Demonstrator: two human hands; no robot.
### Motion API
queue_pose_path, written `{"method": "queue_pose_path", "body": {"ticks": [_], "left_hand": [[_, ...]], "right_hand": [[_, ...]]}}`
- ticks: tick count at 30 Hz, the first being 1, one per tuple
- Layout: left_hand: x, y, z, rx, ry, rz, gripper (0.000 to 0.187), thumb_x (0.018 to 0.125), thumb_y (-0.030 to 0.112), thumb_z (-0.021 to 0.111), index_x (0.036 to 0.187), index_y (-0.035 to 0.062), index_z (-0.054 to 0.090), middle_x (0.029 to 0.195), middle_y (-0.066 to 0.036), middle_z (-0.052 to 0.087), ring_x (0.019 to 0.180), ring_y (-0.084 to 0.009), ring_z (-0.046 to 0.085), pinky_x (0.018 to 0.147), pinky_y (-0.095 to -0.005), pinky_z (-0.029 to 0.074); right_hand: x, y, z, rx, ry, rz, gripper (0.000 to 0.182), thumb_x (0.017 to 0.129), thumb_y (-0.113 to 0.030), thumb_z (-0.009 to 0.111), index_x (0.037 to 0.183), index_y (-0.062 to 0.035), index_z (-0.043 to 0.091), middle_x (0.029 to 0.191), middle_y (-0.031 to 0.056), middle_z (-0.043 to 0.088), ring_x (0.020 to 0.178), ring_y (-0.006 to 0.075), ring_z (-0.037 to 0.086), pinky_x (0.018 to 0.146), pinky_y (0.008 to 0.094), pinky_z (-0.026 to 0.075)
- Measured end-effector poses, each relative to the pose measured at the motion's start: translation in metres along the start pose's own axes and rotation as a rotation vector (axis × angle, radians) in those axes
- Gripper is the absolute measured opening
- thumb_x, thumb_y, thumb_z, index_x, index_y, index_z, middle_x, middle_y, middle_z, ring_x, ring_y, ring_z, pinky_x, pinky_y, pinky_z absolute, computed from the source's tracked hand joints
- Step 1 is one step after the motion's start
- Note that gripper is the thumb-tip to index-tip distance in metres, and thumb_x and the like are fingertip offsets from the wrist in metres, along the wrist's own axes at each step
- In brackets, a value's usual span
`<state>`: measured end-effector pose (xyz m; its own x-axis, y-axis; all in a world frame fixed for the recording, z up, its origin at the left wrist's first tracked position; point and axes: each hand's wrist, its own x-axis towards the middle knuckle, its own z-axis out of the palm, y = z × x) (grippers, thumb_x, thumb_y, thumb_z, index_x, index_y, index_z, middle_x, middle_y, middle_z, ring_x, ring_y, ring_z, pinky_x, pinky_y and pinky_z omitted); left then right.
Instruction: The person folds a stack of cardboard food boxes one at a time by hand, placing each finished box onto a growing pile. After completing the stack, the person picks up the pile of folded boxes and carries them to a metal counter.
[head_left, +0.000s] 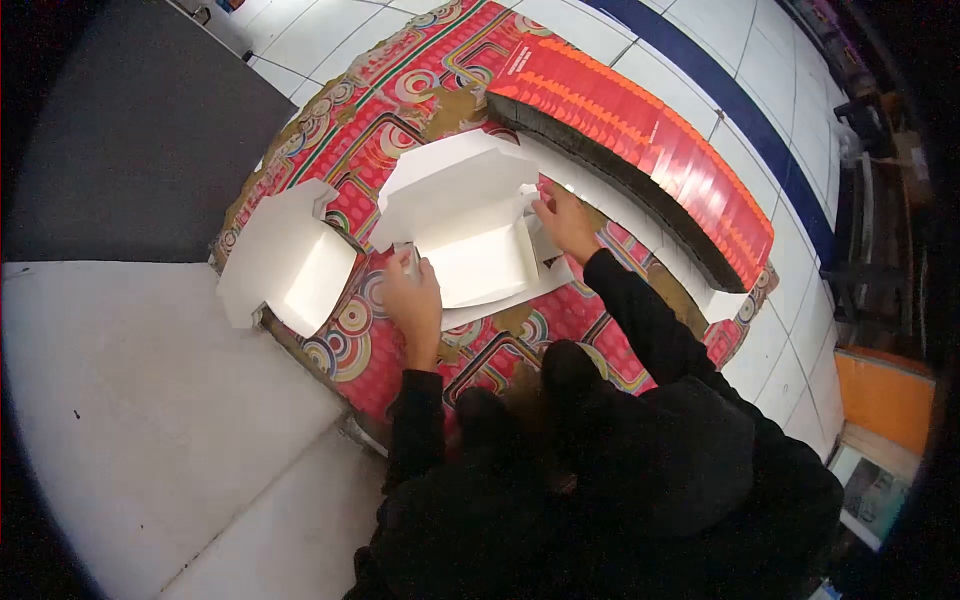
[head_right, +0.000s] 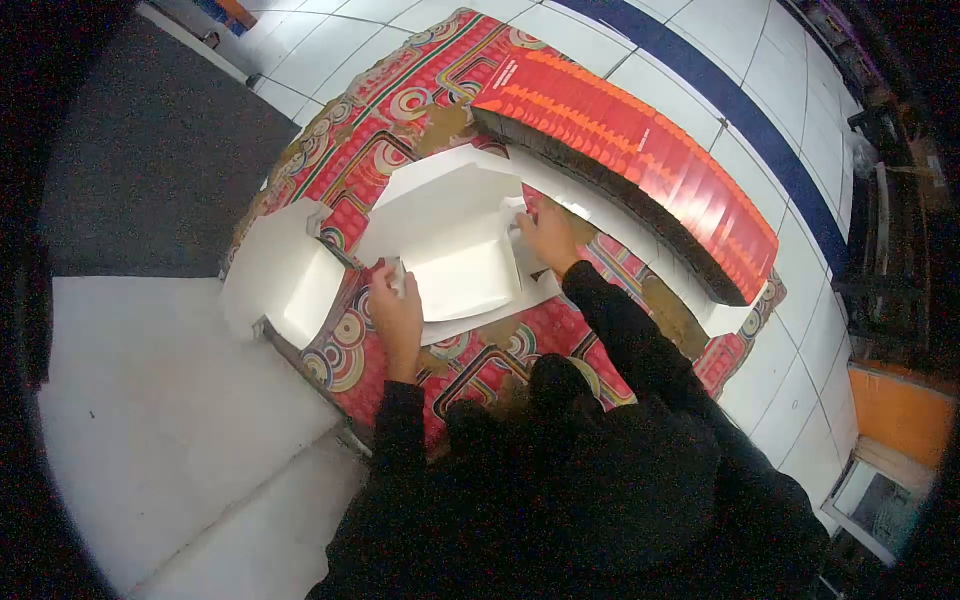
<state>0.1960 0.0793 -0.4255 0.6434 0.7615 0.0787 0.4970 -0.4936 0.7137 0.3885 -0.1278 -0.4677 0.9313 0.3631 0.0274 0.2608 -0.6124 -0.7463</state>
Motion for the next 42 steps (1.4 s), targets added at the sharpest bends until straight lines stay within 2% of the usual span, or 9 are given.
{"method": "queue_pose_path", "body": {"ticks": [2,4,9,16,29,32,35,38,42], "left_hand": [[-0.002,0.027,-0.001,0.222,0.175,0.205,0.033,0.088,0.024,0.070,0.110,0.0008,0.061,0.101,-0.019,0.068,0.094,-0.0338,0.067,0.083,-0.0393,0.051],[-0.009,0.053,0.010,0.024,-0.054,0.283,0.035,0.088,0.028,0.070,0.107,-0.0006,0.064,0.098,-0.018,0.071,0.090,-0.0354,0.068,0.082,-0.0420,0.052],[-0.014,0.072,0.066,-0.162,-0.537,0.001,0.038,0.084,0.035,0.070,0.096,-0.0009,0.070,0.086,-0.017,0.073,0.078,-0.0340,0.070,0.072,-0.0413,0.054],[-0.012,0.042,0.081,-0.478,-0.563,-0.313,0.033,0.090,0.026,0.064,0.083,-0.0055,0.071,0.061,-0.010,0.066,0.056,-0.0180,0.066,0.057,-0.0334,0.052],[-0.003,0.045,0.067,-0.725,-0.740,-0.578,0.039,0.100,0.030,0.058,0.106,-0.0078,0.067,0.093,-0.013,0.068,0.076,-0.0173,0.067,0.063,-0.0321,0.059],[-0.012,0.052,0.013,-0.260,-0.340,0.081,0.032,0.098,0.030,0.057,0.107,0.0019,0.069,0.097,-0.020,0.063,0.093,-0.0359,0.062,0.081,-0.0432,0.049],[-0.023,0.043,-0.050,0.099,-0.266,0.268,0.031,0.083,0.020,0.067,0.112,0.0085,0.067,0.099,-0.017,0.056,0.094,-0.0346,0.059,0.085,-0.0445,0.048],[-0.037,0.019,-0.068,0.212,-0.359,0.282,0.034,0.079,0.017,0.070,0.112,0.0102,0.068,0.098,-0.016,0.056,0.095,-0.0357,0.059,0.086,-0.0458,0.049],[-0.046,-0.028,-0.050,0.247,-0.461,0.183,0.030,0.080,0.016,0.072,0.109,0.0101,0.070,0.099,-0.017,0.059,0.099,-0.0365,0.060,0.085,-0.0454,0.050]], "right_hand": [[0.003,-0.005,0.001,0.055,-0.017,0.025,0.037,0.091,-0.031,0.061,0.100,0.0045,0.066,0.090,0.0209,0.067,0.084,0.0357,0.065,0.077,0.0440,0.050],[0.002,-0.019,-0.003,0.112,-0.044,0.054,0.039,0.091,-0.033,0.060,0.096,0.0046,0.067,0.088,0.0218,0.067,0.084,0.0357,0.065,0.077,0.0438,0.050],[-0.007,-0.036,-0.010,-0.015,-0.141,0.115,0.037,0.091,-0.033,0.063,0.089,0.0039,0.068,0.081,0.0188,0.069,0.077,0.0309,0.068,0.071,0.0414,0.051],[-0.024,-0.034,0.000,0.434,-0.259,0.313,0.032,0.092,-0.027,0.065,0.085,0.0039,0.067,0.067,0.0118,0.068,0.059,0.0179,0.068,0.057,0.0336,0.053],[-0.045,-0.047,-0.004,0.022,-0.237,-0.038,0.030,0.088,-0.027,0.071,0.093,0.0015,0.063,0.077,0.0160,0.064,0.065,0.0255,0.063,0.063,0.0386,0.050],[-0.048,-0.063,-0.030,0.049,-0.246,0.006,0.038,0.088,-0.032,0.070,0.112,-0.0034,0.058,0.093,0.0161,0.062,0.075,0.0275,0.064,0.069,0.0385,0.052],[-0.058,-0.073,-0.053,-0.008,-0.396,-0.288,0.043,0.088,-0.036,0.069,0.120,-0.0091,0.058,0.100,0.0143,0.062,0.084,0.0295,0.065,0.075,0.0403,0.052],[-0.064,-0.080,-0.057,-0.385,-0.685,-0.390,0.045,0.086,-0.041,0.070,0.120,-0.0120,0.061,0.103,0.0149,0.062,0.089,0.0342,0.066,0.077,0.0460,0.052],[-0.070,-0.065,-0.025,-0.488,-0.677,-0.470,0.031,0.088,-0.037,0.066,0.095,-0.0069,0.063,0.087,0.0142,0.066,0.081,0.0357,0.068,0.072,0.0466,0.055]]}}
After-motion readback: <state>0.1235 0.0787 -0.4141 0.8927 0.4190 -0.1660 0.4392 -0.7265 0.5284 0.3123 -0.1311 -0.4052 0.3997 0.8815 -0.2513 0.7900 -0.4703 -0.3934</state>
